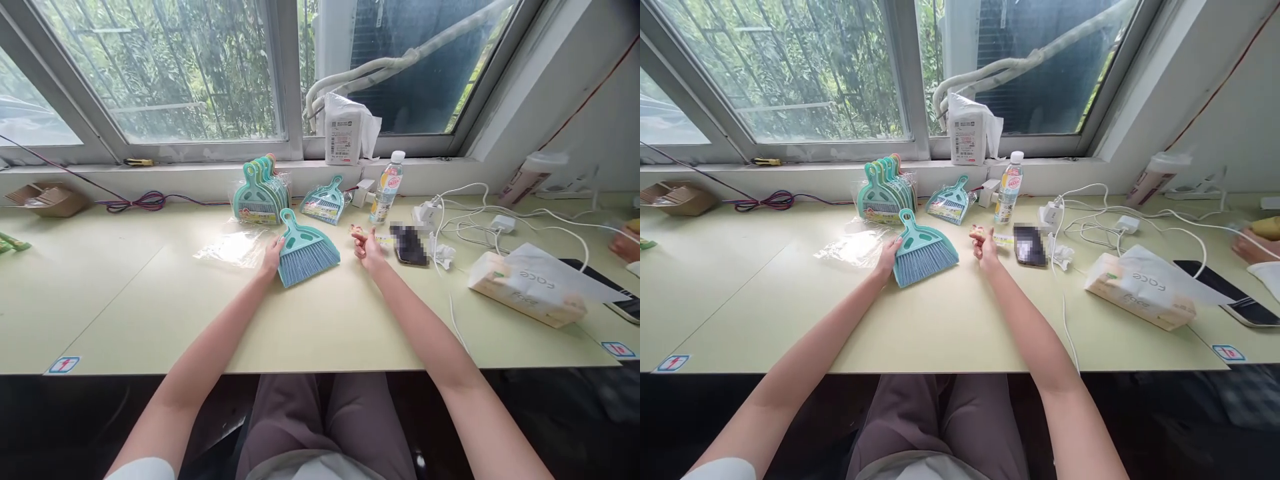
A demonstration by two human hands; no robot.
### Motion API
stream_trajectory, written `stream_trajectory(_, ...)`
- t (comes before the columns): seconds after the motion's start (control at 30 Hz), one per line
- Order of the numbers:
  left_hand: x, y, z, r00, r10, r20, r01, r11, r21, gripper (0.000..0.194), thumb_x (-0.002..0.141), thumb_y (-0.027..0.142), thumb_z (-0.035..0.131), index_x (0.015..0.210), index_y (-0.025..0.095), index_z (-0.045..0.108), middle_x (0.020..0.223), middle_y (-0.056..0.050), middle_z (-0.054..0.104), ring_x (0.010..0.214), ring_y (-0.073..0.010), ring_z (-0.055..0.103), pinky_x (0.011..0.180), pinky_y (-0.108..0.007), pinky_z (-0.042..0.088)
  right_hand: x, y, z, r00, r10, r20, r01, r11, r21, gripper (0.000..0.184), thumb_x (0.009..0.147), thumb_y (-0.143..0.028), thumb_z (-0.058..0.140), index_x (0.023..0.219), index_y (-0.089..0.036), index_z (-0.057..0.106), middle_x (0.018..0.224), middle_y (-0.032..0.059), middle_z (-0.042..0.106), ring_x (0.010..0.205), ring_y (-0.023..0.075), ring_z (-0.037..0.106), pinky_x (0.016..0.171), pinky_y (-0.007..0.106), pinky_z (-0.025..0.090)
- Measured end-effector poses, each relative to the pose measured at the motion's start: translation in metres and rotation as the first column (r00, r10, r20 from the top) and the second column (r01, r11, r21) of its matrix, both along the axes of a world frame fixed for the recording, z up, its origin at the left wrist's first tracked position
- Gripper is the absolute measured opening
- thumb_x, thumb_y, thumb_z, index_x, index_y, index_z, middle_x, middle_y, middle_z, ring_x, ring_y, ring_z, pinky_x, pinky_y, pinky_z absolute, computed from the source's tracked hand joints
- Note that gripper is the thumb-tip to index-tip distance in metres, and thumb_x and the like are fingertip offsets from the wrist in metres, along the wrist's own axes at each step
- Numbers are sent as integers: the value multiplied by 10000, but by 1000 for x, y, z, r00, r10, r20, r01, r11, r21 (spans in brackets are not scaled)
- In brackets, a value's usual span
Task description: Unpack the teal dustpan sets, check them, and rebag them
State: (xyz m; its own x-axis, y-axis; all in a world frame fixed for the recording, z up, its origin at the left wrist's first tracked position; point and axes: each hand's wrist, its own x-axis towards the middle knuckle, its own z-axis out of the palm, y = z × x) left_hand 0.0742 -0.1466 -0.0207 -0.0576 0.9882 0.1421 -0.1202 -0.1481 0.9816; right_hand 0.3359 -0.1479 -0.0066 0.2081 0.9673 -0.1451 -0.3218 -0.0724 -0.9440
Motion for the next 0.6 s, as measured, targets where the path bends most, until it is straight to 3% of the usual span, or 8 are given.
stream_trajectory(0.07, 9, -7, 0, 997, -71, -26, 70, 997, -25, 314, 812, 446, 583, 935, 178, 692, 880, -37, 700, 845, -199, 644, 829, -320, 493, -10, -5, 2, 985, 12, 172, -17, 1000, 24, 590, 881, -665, 345, 729, -177, 639, 542, -14, 499, 362, 61, 254, 375, 238, 210)
stream_trajectory(0.13, 18, -13, 1, 992, -98, -78, 97, 995, -16, 323, 819, 471, 569, 885, 179, 689, 841, -34, 686, 822, -200, 634, 800, -312, 483, -26, -14, 3, 885, -64, 462, 6, 992, 126, 516, 920, -555, 347, 785, -184, 678, 666, 32, 593, 473, 108, 418, 473, 266, 333)
stream_trajectory(0.17, 21, -16, 1, 990, -80, -114, 82, 997, 8, 323, 828, 474, 556, 860, 180, 684, 831, -33, 679, 820, -200, 628, 793, -307, 477, -35, -20, 3, 778, -142, 612, 2, 975, 224, 471, 935, -495, 349, 829, -191, 693, 761, 58, 634, 591, 145, 507, 562, 288, 390)
stream_trajectory(0.23, 26, -22, 1, 980, 6, -197, 10, 997, 82, 325, 861, 462, 509, 861, 183, 675, 855, -34, 674, 842, -198, 617, 798, -301, 463, -50, -31, 2, 482, -312, 818, -109, 906, 409, 371, 949, -392, 372, 973, -206, 692, 997, 97, 659, 887, 221, 569, 758, 342, 416)
stream_trajectory(0.3, 30, -28, 1, 952, 114, -285, -68, 984, 164, 345, 903, 443, 442, 935, 185, 669, 930, -46, 680, 884, -197, 609, 817, -302, 450, -60, -40, 0, 217, -400, 890, -262, 855, 448, 320, 953, -345, 402, 1110, -206, 643, 1168, 117, 618, 1059, 258, 527, 860, 379, 376)
stream_trajectory(0.37, 34, -36, 3, 912, 192, -362, -117, 969, 219, 379, 935, 427, 382, 1045, 184, 652, 1018, -63, 679, 930, -200, 606, 838, -307, 440, -67, -46, -1, 68, -403, 913, -311, 860, 404, 322, 961, -361, 404, 1139, -193, 614, 1208, 126, 599, 1077, 263, 518, 866, 386, 355)
stream_trajectory(0.47, 40, -47, 8, 877, 215, -429, -107, 959, 261, 419, 952, 433, 355, 1166, 185, 616, 1087, -78, 675, 981, -210, 612, 866, -310, 433, -71, -51, 1, 14, -413, 910, -280, 873, 400, 351, 978, -400, 357, 1060, -188, 624, 1195, 120, 598, 1061, 253, 528, 841, 370, 345)
stream_trajectory(0.6, 44, -55, 16, 904, 141, -404, -14, 954, 301, 436, 945, 454, 384, 1200, 183, 611, 1121, -73, 676, 1027, -213, 609, 890, -297, 433, -71, -53, 8, 69, -431, 900, -286, 856, 431, 380, 994, -369, 298, 986, -184, 630, 1104, 100, 611, 934, 204, 576, 771, 319, 348)
